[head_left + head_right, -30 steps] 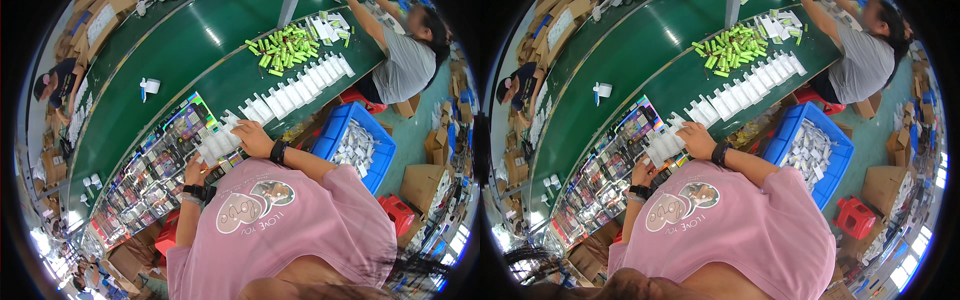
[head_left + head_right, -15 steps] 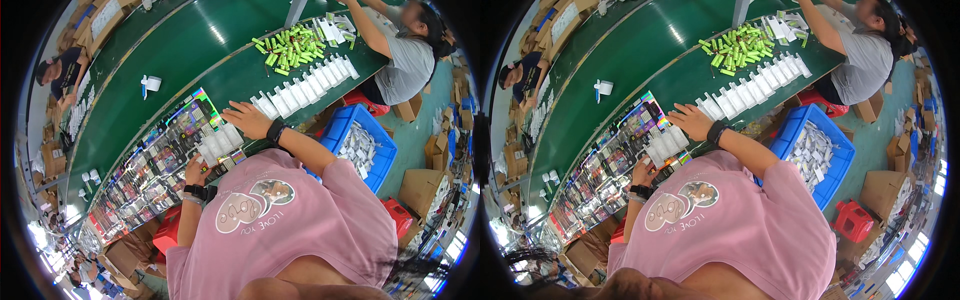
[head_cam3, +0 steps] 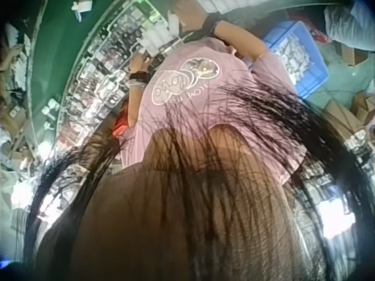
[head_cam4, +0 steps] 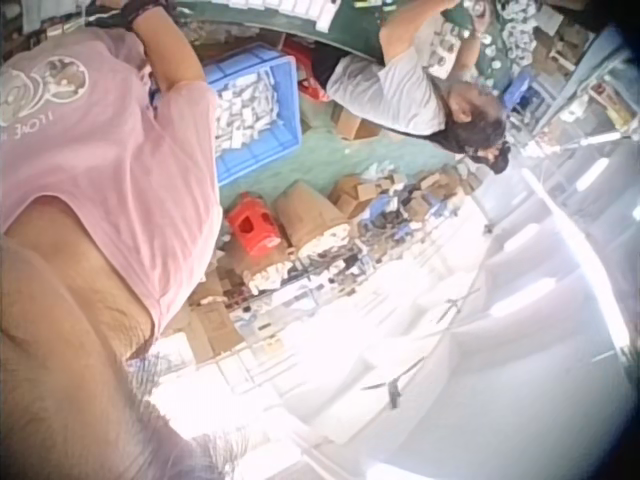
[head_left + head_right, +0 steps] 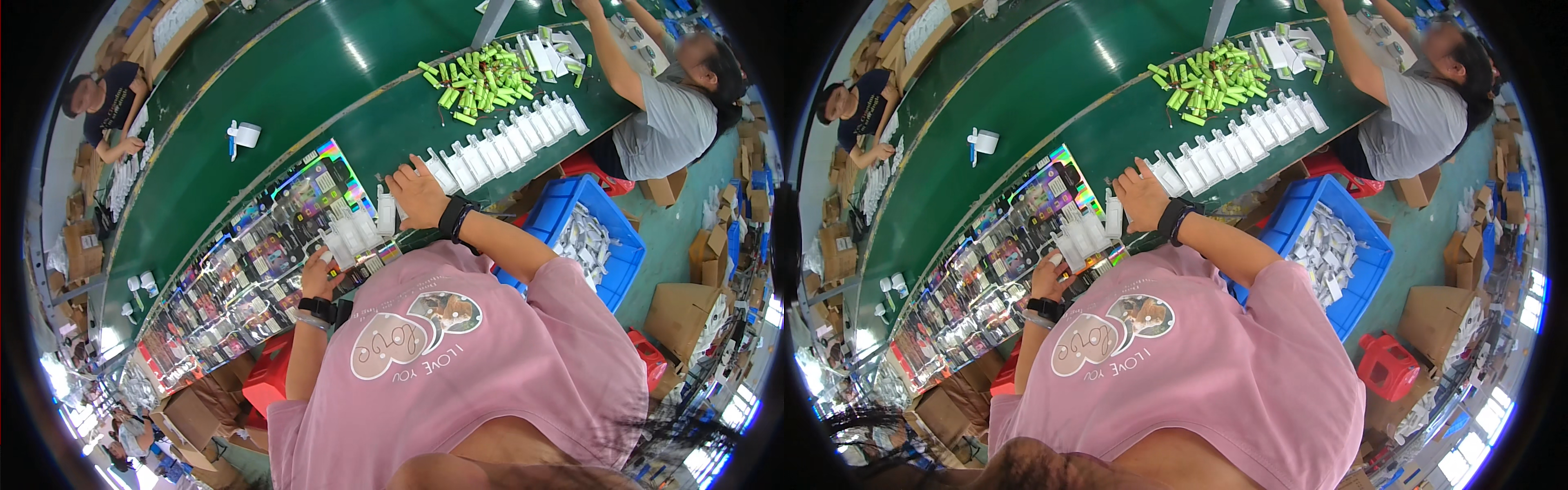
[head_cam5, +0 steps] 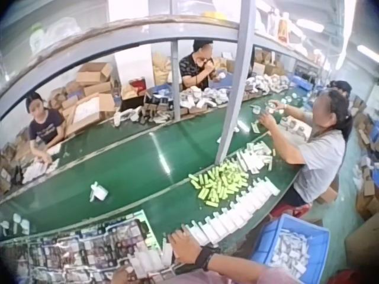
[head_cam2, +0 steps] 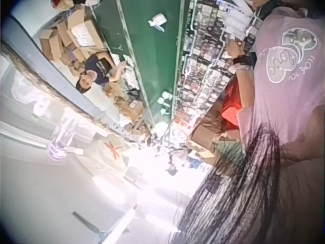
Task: Assembling small white plastic components on a factory line and placing them in boxes.
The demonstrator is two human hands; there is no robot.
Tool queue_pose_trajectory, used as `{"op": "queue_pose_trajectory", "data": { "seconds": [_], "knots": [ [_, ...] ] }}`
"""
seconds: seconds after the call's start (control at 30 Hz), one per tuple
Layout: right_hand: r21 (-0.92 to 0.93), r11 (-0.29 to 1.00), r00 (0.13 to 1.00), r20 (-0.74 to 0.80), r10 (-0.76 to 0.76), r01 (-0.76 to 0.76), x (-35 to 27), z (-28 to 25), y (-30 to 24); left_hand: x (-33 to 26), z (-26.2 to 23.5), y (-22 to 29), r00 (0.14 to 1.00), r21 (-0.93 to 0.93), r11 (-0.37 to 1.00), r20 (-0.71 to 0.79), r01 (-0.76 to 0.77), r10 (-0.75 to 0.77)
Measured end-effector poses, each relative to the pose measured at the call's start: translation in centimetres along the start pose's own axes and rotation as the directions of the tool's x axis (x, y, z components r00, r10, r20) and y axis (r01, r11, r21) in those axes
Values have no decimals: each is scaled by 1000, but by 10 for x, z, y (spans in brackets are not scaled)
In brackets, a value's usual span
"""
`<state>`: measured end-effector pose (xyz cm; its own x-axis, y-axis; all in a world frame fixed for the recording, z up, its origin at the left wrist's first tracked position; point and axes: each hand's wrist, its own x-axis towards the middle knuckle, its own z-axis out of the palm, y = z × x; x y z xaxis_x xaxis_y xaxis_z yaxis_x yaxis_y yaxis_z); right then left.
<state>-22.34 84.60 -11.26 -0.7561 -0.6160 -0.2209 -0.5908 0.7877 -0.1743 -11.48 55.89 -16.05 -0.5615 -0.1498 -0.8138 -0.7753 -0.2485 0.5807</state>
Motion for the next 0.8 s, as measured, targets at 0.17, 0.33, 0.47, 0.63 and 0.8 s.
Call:
{"op": "queue_pose_trajectory", "data": {
  "seconds": [0.17, 0.33, 0.47, 0.63, 0.8],
  "knots": [
    [91, 987, 971, -213, -107, 129, -2, 27, 3, 3, 0, -1, 1000, 18, 1000, -12, -2, 2],
    [110, 986, 951, -295, -90, 128, 2, 35, -1, -1, 4, 4, 1000, 4, 1000, -3, 9, -9],
    [110, 992, 975, -218, -32, 58, 0, 29, -2, -4, 6, 5, 999, -11, 1000, -23, 23, -23],
    [55, 998, 996, -94, -7, 12, -6, 18, 2, -5, 7, 6, 1000, -3, 1000, -14, 14, -14],
    [130, 990, 958, -287, -8, 47, -10, 30, 1, -9, 9, 9, 1000, -9, 1000, -8, 11, -11]
  ]
}}
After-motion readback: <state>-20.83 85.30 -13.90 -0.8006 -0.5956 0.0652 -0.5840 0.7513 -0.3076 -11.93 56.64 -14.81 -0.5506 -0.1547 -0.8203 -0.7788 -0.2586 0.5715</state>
